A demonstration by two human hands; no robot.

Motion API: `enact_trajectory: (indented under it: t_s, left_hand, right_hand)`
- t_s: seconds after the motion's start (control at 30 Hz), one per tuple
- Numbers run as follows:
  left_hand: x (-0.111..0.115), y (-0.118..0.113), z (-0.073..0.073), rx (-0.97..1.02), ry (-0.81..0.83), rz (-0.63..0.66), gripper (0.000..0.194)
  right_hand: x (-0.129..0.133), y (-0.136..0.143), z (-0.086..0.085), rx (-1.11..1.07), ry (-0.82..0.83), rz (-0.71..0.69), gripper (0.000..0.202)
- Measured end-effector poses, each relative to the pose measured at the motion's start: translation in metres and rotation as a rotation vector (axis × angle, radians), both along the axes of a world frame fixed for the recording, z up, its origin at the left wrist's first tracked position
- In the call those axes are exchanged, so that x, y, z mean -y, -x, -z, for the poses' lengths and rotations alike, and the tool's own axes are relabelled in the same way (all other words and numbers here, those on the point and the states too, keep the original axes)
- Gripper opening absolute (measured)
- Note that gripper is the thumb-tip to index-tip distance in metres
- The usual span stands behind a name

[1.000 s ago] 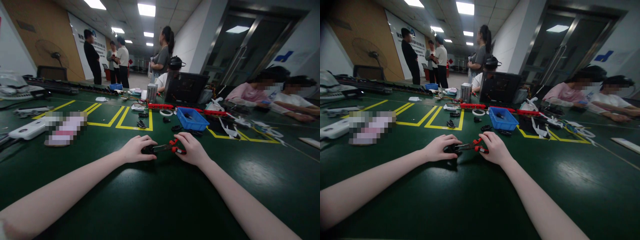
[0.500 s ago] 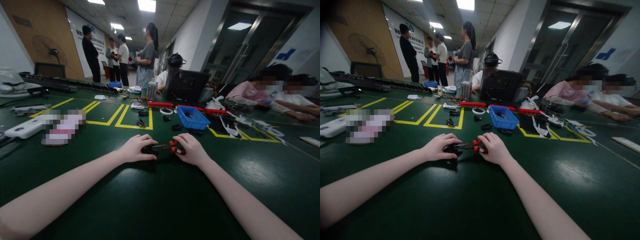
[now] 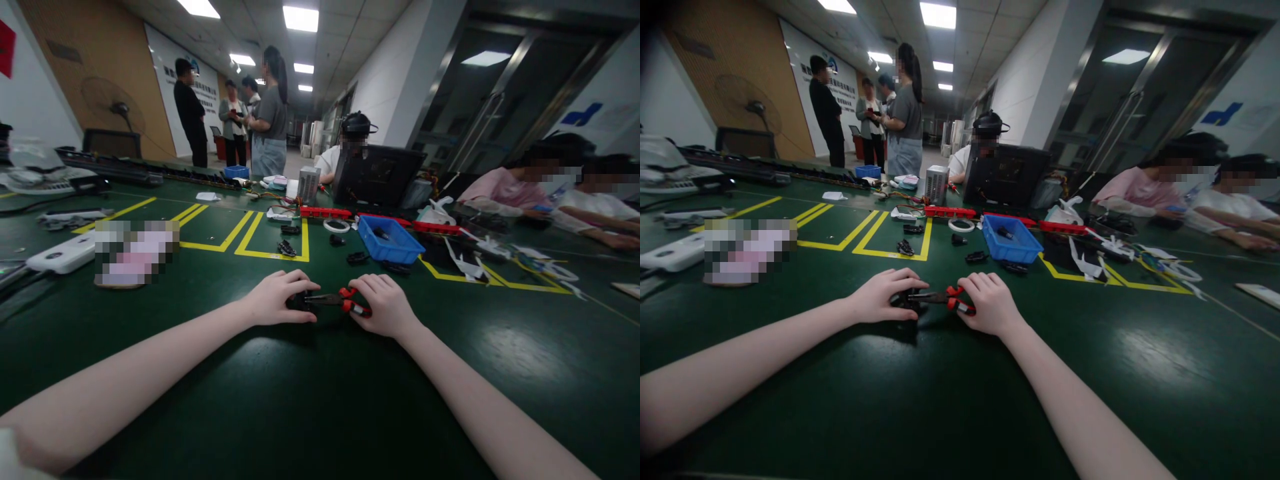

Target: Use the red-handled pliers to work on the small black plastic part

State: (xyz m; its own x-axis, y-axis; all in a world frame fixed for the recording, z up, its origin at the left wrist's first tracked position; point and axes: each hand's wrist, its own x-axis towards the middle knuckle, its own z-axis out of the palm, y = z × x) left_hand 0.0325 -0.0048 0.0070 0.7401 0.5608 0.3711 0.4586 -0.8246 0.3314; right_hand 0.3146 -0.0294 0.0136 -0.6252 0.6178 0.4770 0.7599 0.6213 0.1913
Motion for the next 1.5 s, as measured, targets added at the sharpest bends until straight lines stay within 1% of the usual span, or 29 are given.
enact_trajectory:
  t_s: [0.13, 0.33, 0.53, 0.8, 1.13, 1.33, 1.5]
  left_hand:
    - [0.0010, 0.0008, -0.0007, 0.029, -0.025, 0.018, 0.056]
    - [0.0013, 0.0011, -0.0007, 0.044, -0.033, 0.021, 0.055]
    - [0.0003, 0.0009, 0.0003, 0.054, -0.042, 0.026, 0.056]
    - [0.0010, 0.0009, -0.0009, 0.046, -0.048, 0.035, 0.056]
    - [0.0008, 0.0011, -0.0005, 0.056, -0.041, 0.032, 0.056]
    - [0.0001, 0.0006, 0.0010, 0.060, -0.041, 0.021, 0.055]
    - [-0.0016, 0.0010, 0.0010, 0.033, -0.027, 0.020, 0.053]
  right_hand:
    - [-0.0009, -0.0011, 0.0000, -0.042, -0.054, -0.028, 0.034]
    - [0.0000, 0.0000, 0.0007, -0.008, -0.083, -0.028, 0.035]
    - [-0.0010, -0.0009, 0.0017, -0.033, -0.146, -0.042, 0.036]
    - [-0.0002, -0.0011, -0.0011, -0.076, -0.158, -0.064, 0.035]
    - [0.0017, 0.0018, -0.0039, -0.075, -0.105, -0.083, 0.031]
    - [0.0033, 0.0026, -0.0046, -0.062, -0.068, -0.090, 0.038]
    - [0.0037, 0.0046, -0.0030, -0.055, -0.007, -0.062, 0.039]
